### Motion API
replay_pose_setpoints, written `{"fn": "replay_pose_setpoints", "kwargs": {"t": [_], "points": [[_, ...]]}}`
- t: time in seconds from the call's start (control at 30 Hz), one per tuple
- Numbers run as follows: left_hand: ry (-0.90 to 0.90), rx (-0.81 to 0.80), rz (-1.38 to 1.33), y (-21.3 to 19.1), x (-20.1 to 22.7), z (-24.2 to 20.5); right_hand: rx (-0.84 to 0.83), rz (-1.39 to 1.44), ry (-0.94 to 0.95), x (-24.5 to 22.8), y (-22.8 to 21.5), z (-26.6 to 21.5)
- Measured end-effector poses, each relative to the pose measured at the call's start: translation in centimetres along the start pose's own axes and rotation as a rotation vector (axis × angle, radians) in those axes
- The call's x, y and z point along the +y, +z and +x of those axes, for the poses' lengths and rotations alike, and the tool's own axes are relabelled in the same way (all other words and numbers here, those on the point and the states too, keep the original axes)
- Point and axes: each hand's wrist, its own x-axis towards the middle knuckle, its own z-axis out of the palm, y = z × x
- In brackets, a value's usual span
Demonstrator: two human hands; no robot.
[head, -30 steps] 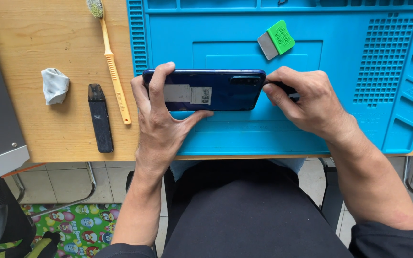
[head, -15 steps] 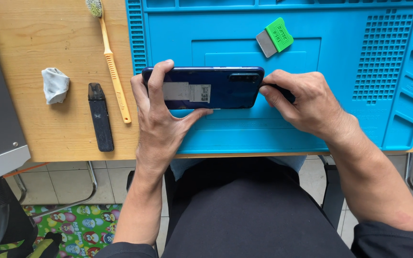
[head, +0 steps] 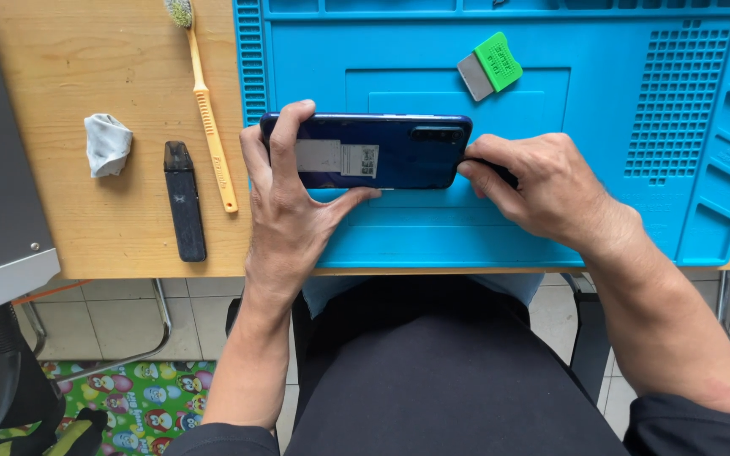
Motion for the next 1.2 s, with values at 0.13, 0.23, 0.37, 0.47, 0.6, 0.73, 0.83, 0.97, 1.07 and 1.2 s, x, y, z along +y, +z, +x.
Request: {"fn": "replay_pose_setpoints", "kwargs": {"t": [0.13,0.23,0.37,0.47,0.6,0.73,0.83,0.97,1.07,1.2], "points": [[-0.018,-0.002,-0.013,-0.2,0.3,-0.1,-0.049,-0.034,0.012,0.2,0.1,-0.1],[0.038,0.012,0.021,-0.1,0.2,0.2,-0.087,0.153,0.089,0.0,-0.7,0.6],[0.150,0.031,0.446,-1.2,1.3,1.4,-0.140,0.250,0.101,-0.5,-2.2,1.3],[0.274,-0.094,0.627,-0.6,1.8,2.7,-0.131,0.216,0.074,-0.3,-2.1,1.7],[0.466,-0.108,0.668,1.6,2.1,4.0,-0.158,0.223,0.146,-1.3,-2.0,2.2],[0.528,-0.054,0.595,2.7,1.7,4.9,-0.218,0.347,0.323,-2.1,-2.3,3.1],[0.509,-0.038,0.550,2.9,1.3,4.9,-0.285,0.393,0.358,-2.2,-2.5,3.5],[0.470,-0.060,0.542,3.1,1.2,4.6,-0.315,0.393,0.328,-2.1,-2.5,3.5],[0.468,-0.062,0.532,3.1,1.3,4.6,-0.342,0.371,0.286,-1.9,-2.3,3.4],[0.454,-0.059,0.529,3.3,1.4,4.5,-0.342,0.359,0.296,-2.1,-2.2,3.2]]}}
